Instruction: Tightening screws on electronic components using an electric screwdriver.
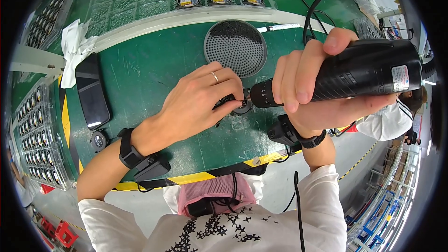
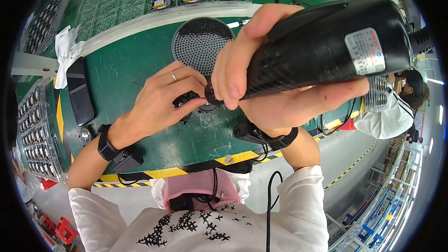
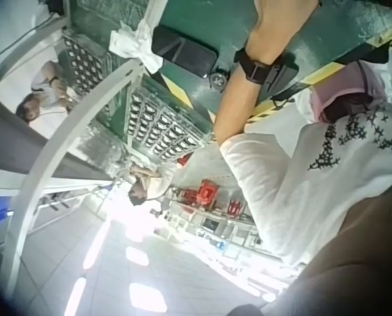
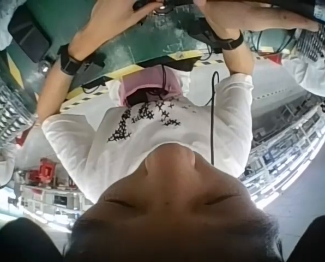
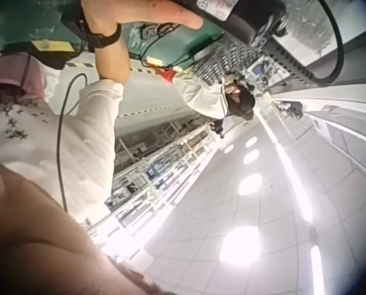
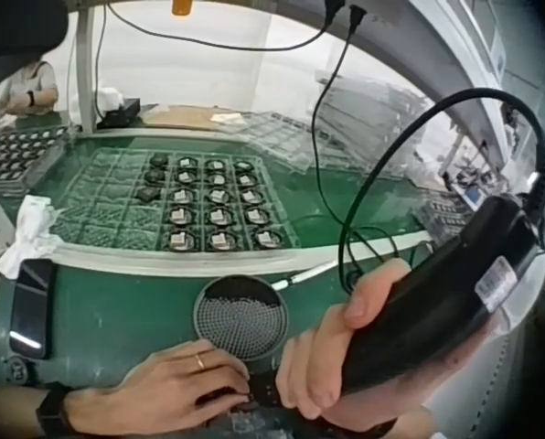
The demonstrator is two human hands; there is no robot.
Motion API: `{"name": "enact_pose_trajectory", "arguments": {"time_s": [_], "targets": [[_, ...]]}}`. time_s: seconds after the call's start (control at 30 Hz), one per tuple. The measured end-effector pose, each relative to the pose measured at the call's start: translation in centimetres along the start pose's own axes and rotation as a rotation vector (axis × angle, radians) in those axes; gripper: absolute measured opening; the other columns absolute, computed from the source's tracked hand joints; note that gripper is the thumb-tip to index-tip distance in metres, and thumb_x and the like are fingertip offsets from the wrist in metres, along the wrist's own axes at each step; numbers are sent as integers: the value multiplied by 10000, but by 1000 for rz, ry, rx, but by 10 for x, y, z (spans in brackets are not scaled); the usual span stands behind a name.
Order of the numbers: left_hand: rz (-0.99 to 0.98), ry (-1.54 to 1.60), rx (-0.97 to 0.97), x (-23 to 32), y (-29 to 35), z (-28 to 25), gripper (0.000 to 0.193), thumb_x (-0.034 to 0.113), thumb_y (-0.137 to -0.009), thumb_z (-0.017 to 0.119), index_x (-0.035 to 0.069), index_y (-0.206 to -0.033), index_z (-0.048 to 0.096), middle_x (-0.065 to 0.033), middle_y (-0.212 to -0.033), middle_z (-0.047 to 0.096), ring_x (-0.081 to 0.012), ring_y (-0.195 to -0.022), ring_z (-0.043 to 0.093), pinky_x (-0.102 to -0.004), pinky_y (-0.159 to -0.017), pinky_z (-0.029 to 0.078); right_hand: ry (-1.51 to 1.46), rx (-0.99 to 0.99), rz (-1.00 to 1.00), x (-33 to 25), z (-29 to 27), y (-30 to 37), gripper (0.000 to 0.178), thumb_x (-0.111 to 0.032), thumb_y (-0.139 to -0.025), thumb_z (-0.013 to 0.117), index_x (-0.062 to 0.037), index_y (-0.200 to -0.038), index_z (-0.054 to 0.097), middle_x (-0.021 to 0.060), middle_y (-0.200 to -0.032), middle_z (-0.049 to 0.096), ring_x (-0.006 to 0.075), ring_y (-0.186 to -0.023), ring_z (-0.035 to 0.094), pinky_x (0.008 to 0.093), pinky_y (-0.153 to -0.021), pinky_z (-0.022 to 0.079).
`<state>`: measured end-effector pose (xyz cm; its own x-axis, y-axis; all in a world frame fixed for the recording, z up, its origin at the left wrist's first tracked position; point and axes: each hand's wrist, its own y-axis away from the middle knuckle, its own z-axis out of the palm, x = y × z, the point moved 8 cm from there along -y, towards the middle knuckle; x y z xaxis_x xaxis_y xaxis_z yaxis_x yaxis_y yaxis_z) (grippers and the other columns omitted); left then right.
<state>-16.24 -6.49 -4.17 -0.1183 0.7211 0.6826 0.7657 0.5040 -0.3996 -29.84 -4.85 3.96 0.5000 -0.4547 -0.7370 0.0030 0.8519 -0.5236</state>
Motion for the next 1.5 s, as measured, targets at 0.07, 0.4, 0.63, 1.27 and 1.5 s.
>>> {"name": "enact_pose_trajectory", "arguments": {"time_s": [0.07, 0.4, 0.63, 1.27, 1.5], "targets": [[1, 13, 7, -1, 0, 1, 146, 120, -826, 778, 70, -885, 655, -2, -1006, 663, -238, -951, 613, -380, -839, 530, 13, 24, 12, 0, 0, 0, 953, -935, -839, 399, -66, -1225, 447, 35, -655, 562, 170, -465, 527, 323, -443, 429], [2, 30, -1, 0, 1, 0, 207, 154, -809, 802, 72, -942, 667, -14, -1014, 665, -245, -963, 616, -386, -852, 532, 26, -26, -37, 0, 2, 0, 961, -935, -836, 406, -56, -1222, 442, 46, -636, 551, 166, -427, 493, 326, -412, 411], [-7, -52, -35, 4, 1, 0, 432, 240, -766, 858, 70, -1100, 642, -36, -1083, 692, -286, -1009, 639, -401, -897, 528, 96, -97, -9, 2, -5, -3, 1009, -951, -811, 422, -40, -1244, 452, 57, -636, 552, 178, -424, 487, 334, -411, 410], [-7, -46, -34, 2, 1, 1, 440, 246, -754, 855, 76, -1095, 636, -32, -1095, 696, -284, -1008, 628, -403, -899, 524, 118, -124, -36, 10, -8, -4, 1112, -1005, -750, 398, -26, -1270, 487, 61, -630, 561, 176, -419, 481, 343, -416, 415], [5, -49, -33, 3, 1, 1, 443, 239, -750, 855, 72, -1100, 642, -32, -1102, 692, -283, -1013, 626, -401, -897, 525, 138, -147, -31, 11, -7, -4, 1103, -998, -764, 390, -26, -1276, 497, 60, -628, 555, 178, -422, 478, 343, -413, 415]]}}
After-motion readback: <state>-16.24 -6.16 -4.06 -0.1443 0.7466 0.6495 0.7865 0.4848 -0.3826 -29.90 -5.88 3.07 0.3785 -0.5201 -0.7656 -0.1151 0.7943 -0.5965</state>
